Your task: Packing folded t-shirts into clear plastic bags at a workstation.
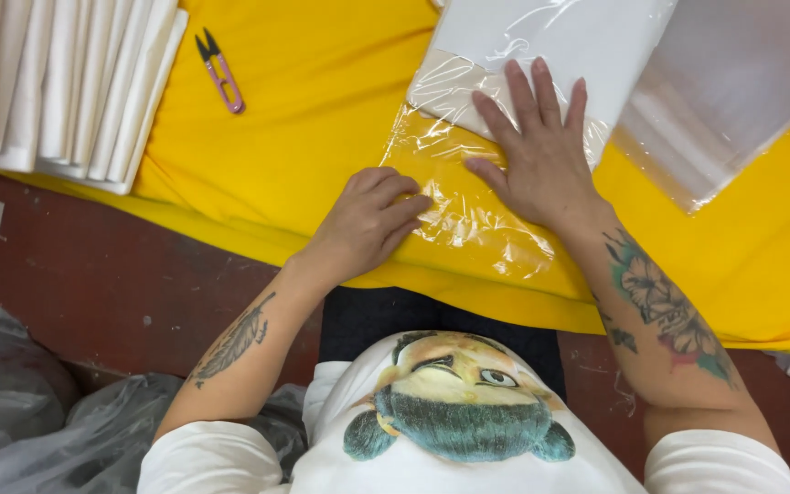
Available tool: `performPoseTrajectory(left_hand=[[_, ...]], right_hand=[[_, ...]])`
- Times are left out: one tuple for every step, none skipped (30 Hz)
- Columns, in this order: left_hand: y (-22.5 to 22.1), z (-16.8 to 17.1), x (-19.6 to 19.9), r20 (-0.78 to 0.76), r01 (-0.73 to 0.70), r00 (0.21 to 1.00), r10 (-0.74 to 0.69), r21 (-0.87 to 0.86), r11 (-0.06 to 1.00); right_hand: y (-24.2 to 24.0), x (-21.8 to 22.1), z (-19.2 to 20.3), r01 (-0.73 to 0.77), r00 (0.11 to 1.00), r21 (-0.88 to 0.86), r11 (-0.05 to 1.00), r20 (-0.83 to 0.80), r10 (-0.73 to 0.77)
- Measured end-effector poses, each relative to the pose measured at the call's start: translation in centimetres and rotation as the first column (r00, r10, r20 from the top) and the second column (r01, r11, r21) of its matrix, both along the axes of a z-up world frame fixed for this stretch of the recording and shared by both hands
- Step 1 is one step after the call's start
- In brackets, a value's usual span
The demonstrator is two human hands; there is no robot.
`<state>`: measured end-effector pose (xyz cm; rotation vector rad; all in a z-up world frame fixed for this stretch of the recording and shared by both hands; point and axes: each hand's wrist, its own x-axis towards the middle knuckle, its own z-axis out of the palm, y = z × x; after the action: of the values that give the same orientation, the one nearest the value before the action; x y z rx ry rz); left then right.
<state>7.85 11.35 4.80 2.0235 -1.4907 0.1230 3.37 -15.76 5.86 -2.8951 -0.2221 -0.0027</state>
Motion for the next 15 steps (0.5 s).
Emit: performPoseTrajectory(left_hand=[[-0.3,0.1,0.1,0.025,-0.010,1.000,0.009,0.045,0.999],[-0.4,-0.1,0.2,0.021,-0.002,1.000,0.001,0.046,0.999],[-0.4,-0.4,0.3,-0.008,-0.010,1.000,0.011,0.061,0.998],[-0.4,-0.5,0.4,-0.032,-0.022,0.999,0.025,0.077,0.997],[-0.4,-0.5,0.5,-0.033,-0.018,0.999,0.021,0.079,0.997],[-0.4,-0.5,0.6,-0.085,0.008,0.996,-0.002,0.067,0.998],[-0.4,-0.6,0.6,-0.136,0.033,0.990,-0.026,0.053,0.998],[-0.6,-0.2,0.7,-0.136,0.035,0.990,-0.028,0.054,0.998],[-0.8,0.2,0.7,-0.172,0.042,0.985,-0.031,0.062,0.997],[-1.1,0.5,0.8,-0.210,0.055,0.977,-0.040,0.070,0.996],[-1.3,0.8,0.7,-0.212,0.063,0.976,-0.047,0.072,0.995],[-1.6,1.0,0.7,-0.245,0.078,0.968,-0.060,0.067,0.995],[-1.9,1.3,0.7,-0.279,0.093,0.958,-0.073,0.061,0.994],[-2.0,0.9,0.6,-0.277,0.100,0.957,-0.080,0.060,0.993],[-2.1,0.5,0.6,-0.270,0.087,0.962,-0.047,0.135,0.987]], right_hand=[[-0.4,0.2,0.1,-0.006,1.000,-0.001,1.000,-0.026,0.006],[-0.6,0.2,0.0,0.002,1.000,-0.001,1.000,-0.031,-0.002],[-0.7,0.1,-0.1,-0.019,0.999,-0.002,1.000,-0.028,0.019],[-0.8,0.3,-0.2,-0.045,0.999,-0.002,0.999,-0.022,0.045],[-0.9,0.2,-0.2,-0.041,0.999,0.000,0.999,-0.023,0.041],[-0.9,0.2,-0.3,-0.053,0.998,0.000,0.999,-0.015,0.053],[-1.0,0.1,-0.3,-0.065,0.998,-0.001,0.998,-0.008,0.065],[-0.9,0.2,-0.2,-0.063,0.998,0.000,0.998,-0.008,0.063],[-0.8,0.3,-0.1,-0.061,0.998,0.000,0.998,-0.007,0.061],[-0.8,0.2,0.0,-0.054,0.998,0.000,0.999,-0.009,0.054],[-0.7,0.1,0.0,-0.047,0.999,0.002,0.999,-0.010,0.047],[-0.7,0.1,0.1,-0.045,0.999,0.004,0.999,-0.020,0.046],[-0.7,0.2,0.3,-0.044,0.999,0.005,0.999,-0.029,0.045],[-0.7,0.1,0.2,-0.038,0.999,0.004,0.999,-0.027,0.038],[-0.8,0.1,0.2,-0.040,0.999,-0.007,0.999,-0.034,0.039]])
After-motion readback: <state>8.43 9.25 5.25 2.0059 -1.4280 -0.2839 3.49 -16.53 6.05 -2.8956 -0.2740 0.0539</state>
